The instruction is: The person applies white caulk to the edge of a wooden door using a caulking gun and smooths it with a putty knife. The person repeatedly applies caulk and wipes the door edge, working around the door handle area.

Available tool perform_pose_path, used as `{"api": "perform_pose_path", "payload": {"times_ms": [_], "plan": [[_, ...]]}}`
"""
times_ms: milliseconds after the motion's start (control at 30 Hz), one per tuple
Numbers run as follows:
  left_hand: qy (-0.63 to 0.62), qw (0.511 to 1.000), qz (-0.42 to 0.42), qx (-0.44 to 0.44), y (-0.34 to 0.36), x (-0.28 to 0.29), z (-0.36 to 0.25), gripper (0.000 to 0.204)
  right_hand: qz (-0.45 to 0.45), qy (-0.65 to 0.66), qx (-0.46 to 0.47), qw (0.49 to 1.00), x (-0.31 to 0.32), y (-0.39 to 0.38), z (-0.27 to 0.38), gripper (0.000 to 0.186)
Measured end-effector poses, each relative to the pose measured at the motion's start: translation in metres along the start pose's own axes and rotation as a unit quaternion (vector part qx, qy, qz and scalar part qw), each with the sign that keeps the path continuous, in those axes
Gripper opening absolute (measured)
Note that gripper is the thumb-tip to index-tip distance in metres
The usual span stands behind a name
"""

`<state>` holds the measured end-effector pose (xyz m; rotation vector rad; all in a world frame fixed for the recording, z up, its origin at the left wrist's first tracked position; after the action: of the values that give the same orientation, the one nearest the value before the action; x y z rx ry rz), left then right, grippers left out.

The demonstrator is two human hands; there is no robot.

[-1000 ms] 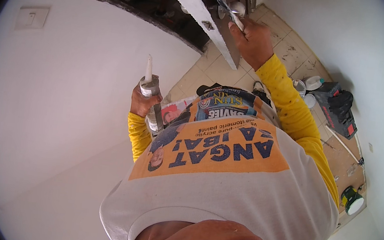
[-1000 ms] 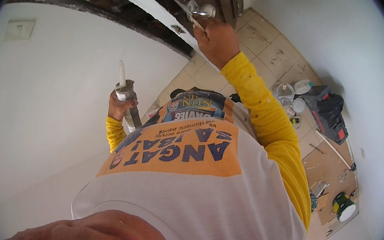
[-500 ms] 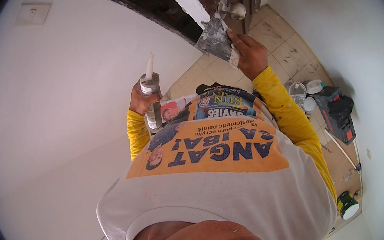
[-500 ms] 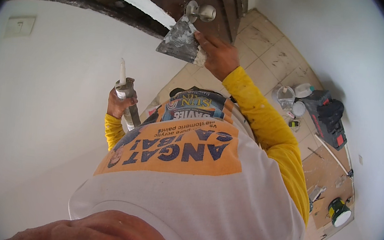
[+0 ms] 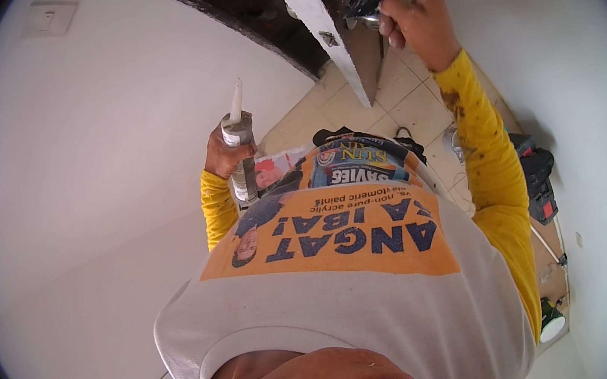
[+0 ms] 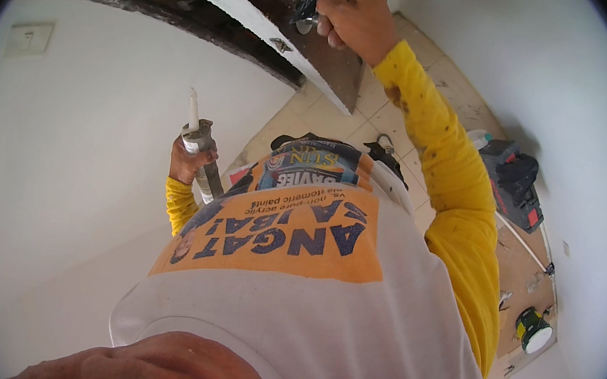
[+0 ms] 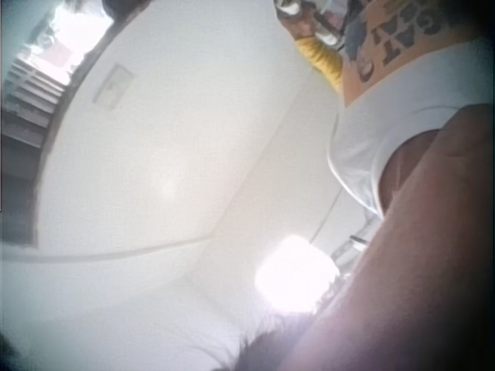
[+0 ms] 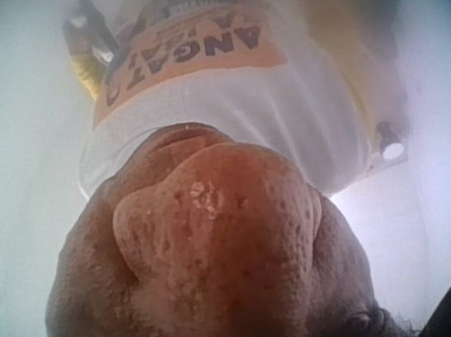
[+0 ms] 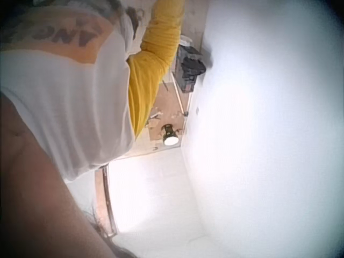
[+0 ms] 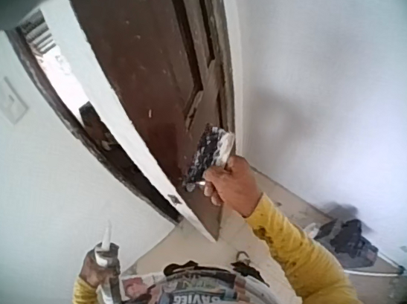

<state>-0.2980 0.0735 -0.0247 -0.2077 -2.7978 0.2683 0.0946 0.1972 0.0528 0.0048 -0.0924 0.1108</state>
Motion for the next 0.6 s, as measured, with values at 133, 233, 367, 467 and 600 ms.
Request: {"api": "perform_pose_path", "payload": {"times_ms": [133, 233, 367, 467, 600], "plan": [[0.005, 1.000, 0.003, -0.011, 0.000, 0.001, -0.001, 0.054, 0.019, 0.094, -0.053, 0.994, 0.004, 0.029, 0.002, 0.020], [-0.013, 1.000, 0.002, -0.006, 0.000, 0.002, 0.007, 0.054, -0.025, -0.016, -0.063, 0.998, 0.009, 0.036, 0.015, 0.021], [-0.002, 1.000, -0.006, -0.004, -0.001, 0.003, 0.008, 0.054, -0.026, -0.011, -0.097, 0.995, 0.006, 0.040, 0.019, 0.024], [0.004, 1.000, -0.010, -0.003, -0.001, 0.005, 0.009, 0.053, -0.010, -0.024, -0.073, 0.997, 0.006, 0.046, 0.021, 0.027], [-0.013, 1.000, -0.022, 0.003, -0.002, 0.004, 0.007, 0.054, -0.018, -0.081, -0.065, 0.994, 0.005, 0.056, 0.019, 0.030]]}}
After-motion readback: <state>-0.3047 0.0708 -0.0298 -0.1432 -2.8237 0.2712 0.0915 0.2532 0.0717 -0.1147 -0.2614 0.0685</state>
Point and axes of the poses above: each hand's wrist, its own y-axis towards the middle knuckle, its own x-axis out of the back of the hand, z = x × y, the point moved 7 cm from there along y, towards the middle knuckle, and after that the axes turned 6 degrees about -x, right-handed, at the moved point
